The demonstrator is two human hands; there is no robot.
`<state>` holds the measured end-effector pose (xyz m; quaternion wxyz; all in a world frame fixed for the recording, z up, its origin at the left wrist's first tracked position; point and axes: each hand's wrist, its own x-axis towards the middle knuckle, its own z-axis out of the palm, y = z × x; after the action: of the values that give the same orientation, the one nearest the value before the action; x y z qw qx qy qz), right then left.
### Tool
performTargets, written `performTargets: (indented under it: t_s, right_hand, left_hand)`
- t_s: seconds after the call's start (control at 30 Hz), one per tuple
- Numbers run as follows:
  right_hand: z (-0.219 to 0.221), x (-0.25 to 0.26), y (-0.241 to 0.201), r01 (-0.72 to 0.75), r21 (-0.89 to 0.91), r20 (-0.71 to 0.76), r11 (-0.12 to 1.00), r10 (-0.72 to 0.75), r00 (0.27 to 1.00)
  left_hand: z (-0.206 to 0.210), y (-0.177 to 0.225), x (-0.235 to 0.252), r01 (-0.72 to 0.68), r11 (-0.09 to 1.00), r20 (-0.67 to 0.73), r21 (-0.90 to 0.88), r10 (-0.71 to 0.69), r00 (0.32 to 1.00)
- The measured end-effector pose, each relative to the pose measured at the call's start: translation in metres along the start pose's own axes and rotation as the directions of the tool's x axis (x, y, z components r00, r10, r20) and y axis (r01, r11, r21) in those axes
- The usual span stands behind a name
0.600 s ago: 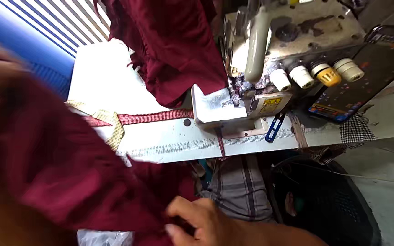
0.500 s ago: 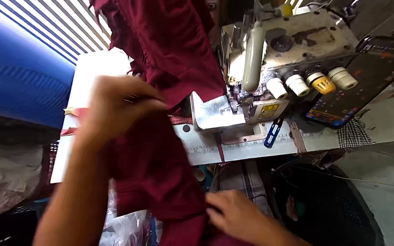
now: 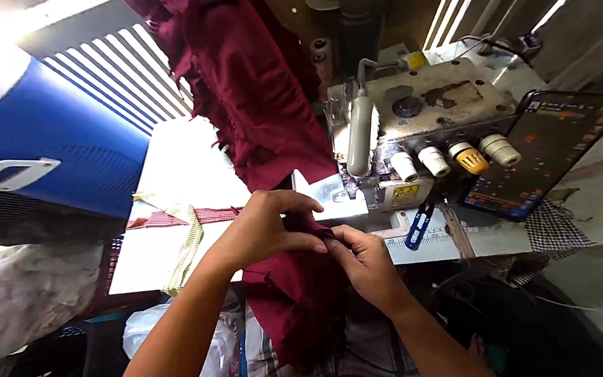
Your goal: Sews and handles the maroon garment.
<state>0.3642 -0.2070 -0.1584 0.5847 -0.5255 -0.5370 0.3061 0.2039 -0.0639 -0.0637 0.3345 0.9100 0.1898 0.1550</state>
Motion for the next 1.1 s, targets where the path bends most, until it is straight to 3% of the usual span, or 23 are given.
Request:
performTargets:
  t_s: [0.13,0.27,0.37,0.47,0.6,0.67,0.73,0.87,1.1]
  right_hand:
    - [0.002,-0.006,-0.001,-0.025,0.049,-0.033,0.998,0.027,0.999]
    - [0.000,-0.013,-0.004,-0.063,0.018,-0.251,0.998,0.066,0.966]
    - [-0.001,-0.011,0.008,-0.133,-0.046,-0.365,0.990,0.108,0.925]
    - [0.000,-0.012,0.019,-0.094,-0.045,-0.416,0.995,0.067,0.907]
    - [-0.006,-0.018,0.007,-0.032,-0.091,-0.329,0.995,0.000,0.944]
    - [-0.015,-0.019,0.001,-0.048,-0.201,-0.196,0.978,0.008,0.981]
    - [-0.023,-0.018,-0.002,-0.069,-0.182,-0.122,0.981,0.047,0.991]
    - [-0.028,-0.012,-0.001,-0.074,-0.118,-0.204,0.990,0.049,0.978]
    - [-0.025,-0.019,-0.002,-0.023,-0.311,-0.309,0.950,-0.078,0.948]
  left_hand:
    - [-0.001,0.001,0.003,-0.014,0.998,0.020,-0.055,0.015,1.000]
    - [0.006,0.003,0.025,-0.045,0.999,-0.011,0.025,0.045,0.999]
    - [0.020,-0.012,0.047,-0.046,0.989,-0.096,0.137,0.060,0.994]
    - [0.036,-0.014,0.052,0.021,0.978,-0.245,0.208,0.031,0.969]
    - [0.074,0.009,0.022,0.149,0.888,-0.413,0.436,0.051,0.909]
    - [0.098,0.019,0.005,0.187,0.861,-0.442,0.472,0.047,0.896]
    - [0.113,0.025,-0.003,0.214,0.855,-0.442,0.473,0.020,0.897]
    - [0.117,0.018,0.004,0.235,0.882,-0.453,0.408,-0.028,0.891]
    - [0.112,0.014,0.012,0.214,0.887,-0.409,0.409,-0.032,0.912]
